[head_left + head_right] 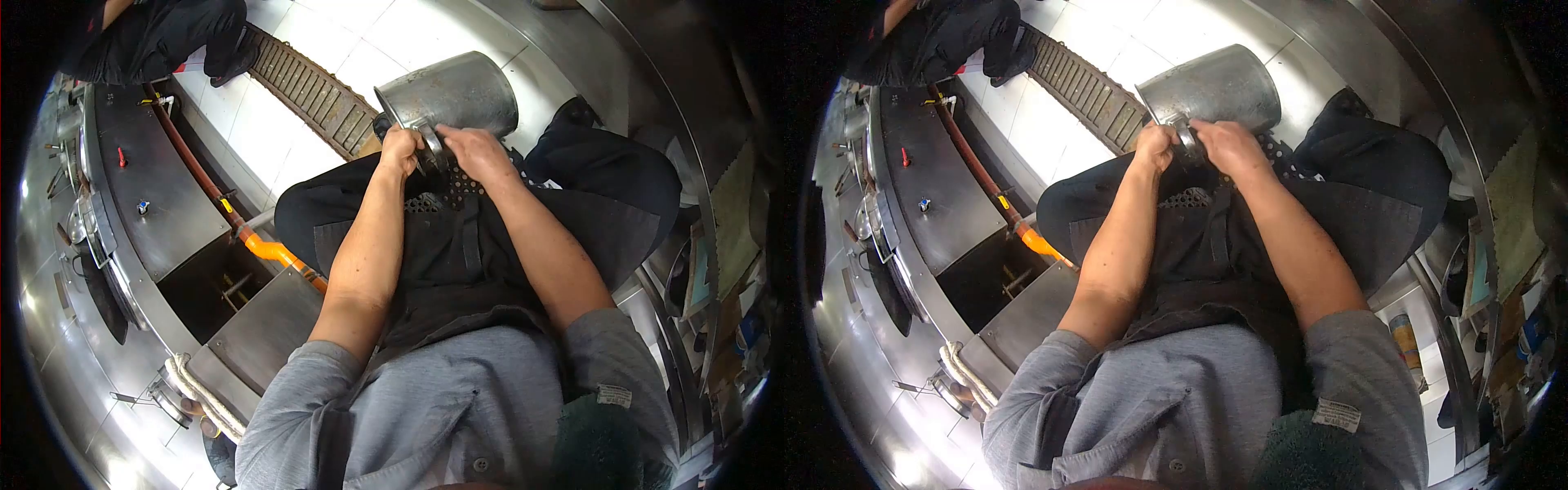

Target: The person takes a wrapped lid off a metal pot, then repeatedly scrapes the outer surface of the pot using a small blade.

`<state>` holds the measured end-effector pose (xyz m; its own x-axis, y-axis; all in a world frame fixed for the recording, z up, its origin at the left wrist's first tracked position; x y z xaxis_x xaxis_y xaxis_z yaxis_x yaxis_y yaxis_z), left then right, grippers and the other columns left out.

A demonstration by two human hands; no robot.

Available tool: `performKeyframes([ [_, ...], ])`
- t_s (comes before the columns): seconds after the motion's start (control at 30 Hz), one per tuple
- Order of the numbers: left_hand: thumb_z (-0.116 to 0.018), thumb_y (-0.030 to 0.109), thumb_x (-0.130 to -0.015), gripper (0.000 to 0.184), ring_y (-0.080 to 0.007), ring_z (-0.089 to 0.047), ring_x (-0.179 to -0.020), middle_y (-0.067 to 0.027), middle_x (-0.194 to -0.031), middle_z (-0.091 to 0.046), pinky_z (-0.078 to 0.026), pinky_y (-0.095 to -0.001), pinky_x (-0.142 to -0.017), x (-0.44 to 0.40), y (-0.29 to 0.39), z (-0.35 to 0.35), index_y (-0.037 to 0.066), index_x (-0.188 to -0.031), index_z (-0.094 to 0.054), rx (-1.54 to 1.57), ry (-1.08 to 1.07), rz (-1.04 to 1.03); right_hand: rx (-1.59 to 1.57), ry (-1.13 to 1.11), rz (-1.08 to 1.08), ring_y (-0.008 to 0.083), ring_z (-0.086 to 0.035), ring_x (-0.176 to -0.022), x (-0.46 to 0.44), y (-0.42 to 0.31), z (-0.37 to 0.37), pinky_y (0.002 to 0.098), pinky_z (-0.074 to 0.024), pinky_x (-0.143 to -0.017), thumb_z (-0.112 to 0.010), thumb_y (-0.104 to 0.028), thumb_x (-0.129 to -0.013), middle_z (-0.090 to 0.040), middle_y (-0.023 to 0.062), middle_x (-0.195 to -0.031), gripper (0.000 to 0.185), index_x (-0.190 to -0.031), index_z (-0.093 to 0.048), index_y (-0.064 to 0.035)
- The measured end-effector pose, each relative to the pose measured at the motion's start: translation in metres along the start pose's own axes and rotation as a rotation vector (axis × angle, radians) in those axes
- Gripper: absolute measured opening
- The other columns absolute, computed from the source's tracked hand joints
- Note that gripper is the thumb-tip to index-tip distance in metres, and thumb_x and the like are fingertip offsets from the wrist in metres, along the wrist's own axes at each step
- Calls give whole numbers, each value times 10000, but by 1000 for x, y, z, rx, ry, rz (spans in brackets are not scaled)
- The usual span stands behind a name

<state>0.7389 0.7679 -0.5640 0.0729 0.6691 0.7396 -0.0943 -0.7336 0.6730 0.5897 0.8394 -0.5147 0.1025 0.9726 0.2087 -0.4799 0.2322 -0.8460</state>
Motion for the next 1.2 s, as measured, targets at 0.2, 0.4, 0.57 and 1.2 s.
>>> performKeyframes([
  [0.2, -436, -185, -625, 277, -197, -486, -579, -64, -697, -506, -386, -311, -469, 2, 0, 1, -29, -819, -557, 8, 12, 16, 27, -45, 8, 348, -595, -992, 3, -4, -6, 406, -465, -873, -523, -177, -896, -645, 184, -1033, 289, -1158, -622, -106],
  [0.4, -462, -183, -611, 345, -206, -508, -654, -87, -786, -527, -406, -299, -524, -2, -3, 4, -28, -907, -547, 1, -25, 26, -56, 53, -14, 354, -598, -971, -4, 6, 3, 418, -469, -864, -538, -182, -890, -638, 187, -1035, 281, -1147, -632, -117],
  [0.57, -467, -180, -618, 330, -199, -506, -636, -85, -784, -536, -404, -294, -508, 1, -3, 2, -28, -901, -545, 70, -21, 41, -51, 29, -71, 347, -600, -961, -6, 8, 1, 427, -477, -846, -539, -190, -887, -636, 175, -1033, 272, -1134, -639, -134],
  [1.2, -467, -170, -612, 304, -196, -513, -661, -87, -775, -536, -411, -295, -531, -6, -7, 7, -28, -871, -539, -3, -27, 8, -49, 45, -45, 337, -610, -953, -2, 6, 6, 415, -482, -850, -539, -195, -882, -639, 176, -1016, 260, -1106, -655, -134],
])
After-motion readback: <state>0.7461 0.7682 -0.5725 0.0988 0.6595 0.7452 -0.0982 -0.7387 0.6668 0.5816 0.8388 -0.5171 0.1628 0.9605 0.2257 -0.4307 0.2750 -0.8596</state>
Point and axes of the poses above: each hand's wrist, its own x-axis away from the middle knuckle, its own z-axis out of the back of the hand, y = z × x, the point moved 7 cm from there along -x, towards the middle knuckle
